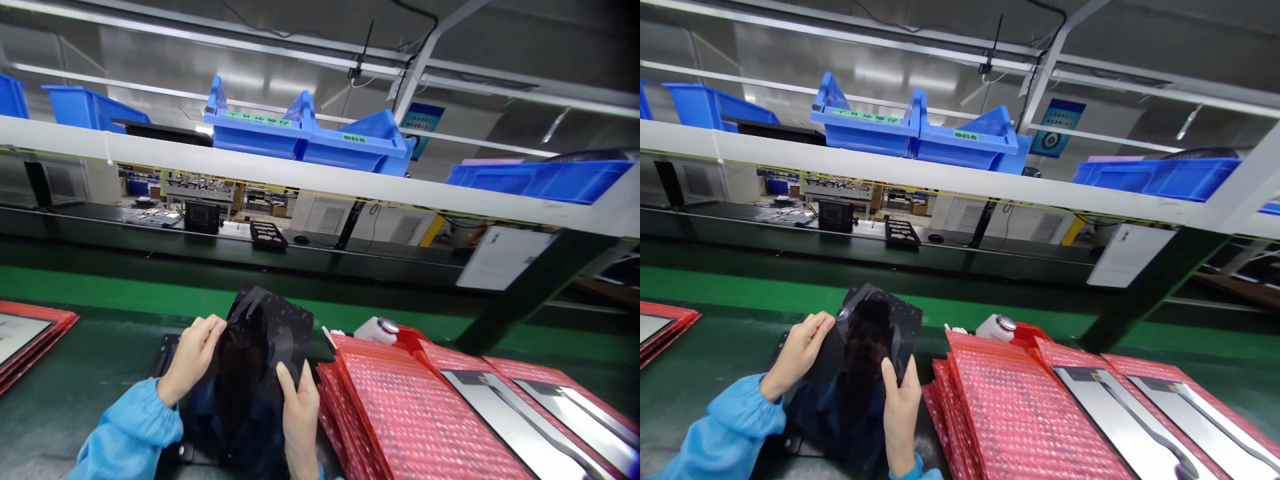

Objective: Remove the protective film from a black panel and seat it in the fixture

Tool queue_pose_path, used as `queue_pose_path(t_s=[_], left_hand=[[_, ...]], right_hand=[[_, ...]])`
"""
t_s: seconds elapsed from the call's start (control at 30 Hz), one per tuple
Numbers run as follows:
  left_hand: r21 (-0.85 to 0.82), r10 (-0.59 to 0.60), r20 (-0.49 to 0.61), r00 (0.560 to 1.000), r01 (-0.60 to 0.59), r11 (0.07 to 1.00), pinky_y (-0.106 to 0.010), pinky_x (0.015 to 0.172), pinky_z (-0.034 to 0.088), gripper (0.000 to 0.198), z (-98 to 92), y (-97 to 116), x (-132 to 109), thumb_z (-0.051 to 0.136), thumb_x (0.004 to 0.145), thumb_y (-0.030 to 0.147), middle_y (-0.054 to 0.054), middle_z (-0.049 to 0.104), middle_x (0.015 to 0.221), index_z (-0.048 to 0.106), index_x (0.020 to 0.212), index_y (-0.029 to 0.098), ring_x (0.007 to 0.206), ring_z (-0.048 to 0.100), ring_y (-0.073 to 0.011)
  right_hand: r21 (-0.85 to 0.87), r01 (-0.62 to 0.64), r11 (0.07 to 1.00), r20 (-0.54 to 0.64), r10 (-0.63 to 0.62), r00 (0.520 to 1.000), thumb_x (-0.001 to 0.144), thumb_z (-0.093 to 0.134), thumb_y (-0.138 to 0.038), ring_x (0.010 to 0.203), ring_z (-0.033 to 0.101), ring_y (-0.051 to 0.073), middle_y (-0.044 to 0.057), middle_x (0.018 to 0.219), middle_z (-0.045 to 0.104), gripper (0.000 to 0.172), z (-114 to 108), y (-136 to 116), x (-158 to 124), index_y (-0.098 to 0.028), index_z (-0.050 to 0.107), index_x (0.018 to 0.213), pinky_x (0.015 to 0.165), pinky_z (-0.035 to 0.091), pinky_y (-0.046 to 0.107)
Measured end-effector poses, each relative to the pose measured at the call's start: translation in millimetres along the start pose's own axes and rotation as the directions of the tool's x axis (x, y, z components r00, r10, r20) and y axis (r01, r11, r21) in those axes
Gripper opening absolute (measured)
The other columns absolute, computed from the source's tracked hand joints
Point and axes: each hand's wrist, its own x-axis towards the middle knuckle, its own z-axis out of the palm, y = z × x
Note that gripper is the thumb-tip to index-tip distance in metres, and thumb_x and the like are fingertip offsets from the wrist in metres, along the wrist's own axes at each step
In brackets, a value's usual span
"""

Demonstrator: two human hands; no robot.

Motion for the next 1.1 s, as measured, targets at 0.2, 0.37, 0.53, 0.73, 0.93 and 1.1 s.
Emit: queue_pose_path(t_s=[0.2,0.37,0.53,0.73,0.93,1.1], left_hand=[[-0.01,0.021,0.114,0.993,-0.02,1.0,-0.034,0.083,0.041,0.04,-5.7,12,-3,0.061,0.083,0.052,-0.003,0.062,0.104,0.054,0.111,0.025,0.095,0.054,-0.0232],[0.074,-0.029,0.081,0.996,0.023,0.997,-0.038,0.081,0.04,0.049,3.4,22,-8,0.071,0.073,0.056,-0.005,0.058,0.102,0.051,0.103,0.022,0.093,0.051,-0.026],[-0.01,-0.029,0.014,0.999,0.029,1.0,-0.03,0.071,0.035,0.032,5.9,17,-5,0.058,0.086,0.052,0.001,0.051,0.079,0.049,0.081,0.022,0.078,0.046,-0.0186],[-0.063,-0.041,-0.023,0.999,0.039,0.997,-0.028,0.06,0.026,0.043,-0.7,5,3,0.044,0.094,0.048,0.004,0.035,0.06,0.037,0.062,0.02,0.059,0.036,-0.0119],[-0.207,-0.075,0.044,0.996,0.082,0.975,-0.026,0.062,0.038,0.038,-3.2,0,9,0.033,0.097,0.049,0.001,0.052,0.071,0.057,0.094,0.019,0.067,0.05,-0.0143],[-0.193,-0.018,0.094,0.995,0.036,0.981,-0.03,0.085,0.044,0.063,0.4,13,6,0.078,0.07,0.044,-0.006,0.057,0.113,0.045,0.118,0.022,0.101,0.055,-0.0215]], right_hand=[[0.01,-0.018,1.0,-0.012,0.018,1.0,0.085,0.065,-0.046,0.11,0.06,0.027,0.011,0.129,0.06,0.063,-2,0,1,-0.019,0.049,0.139,0.1,0.045,0.041],[-0.009,0.01,1.0,0.016,-0.01,1.0,0.084,0.065,-0.045,0.112,0.059,0.027,0.01,0.13,0.059,0.062,-1,-1,1,-0.02,0.049,0.139,0.101,0.044,0.041],[0.009,0.021,1.0,0.026,-0.021,0.999,0.085,0.065,-0.044,0.111,0.06,0.027,0.009,0.129,0.06,0.06,0,0,0,-0.02,0.051,0.138,0.099,0.045,0.04],[-0.002,0.019,1.0,0.064,-0.018,0.998,0.086,0.064,-0.044,0.115,0.057,0.027,0.008,0.13,0.06,0.057,1,-3,-3,-0.02,0.053,0.136,0.102,0.042,0.039],[-0.009,0.008,1.0,0.055,-0.008,0.998,0.084,0.065,-0.044,0.109,0.06,0.027,0.01,0.124,0.063,0.056,1,0,1,-0.017,0.055,0.132,0.099,0.045,0.039],[-0.005,0.031,1.0,0.105,-0.03,0.994,0.085,0.065,-0.041,0.112,0.058,0.026,0.009,0.126,0.062,0.053,1,-4,0,-0.019,0.056,0.132,0.1,0.045,0.039]])
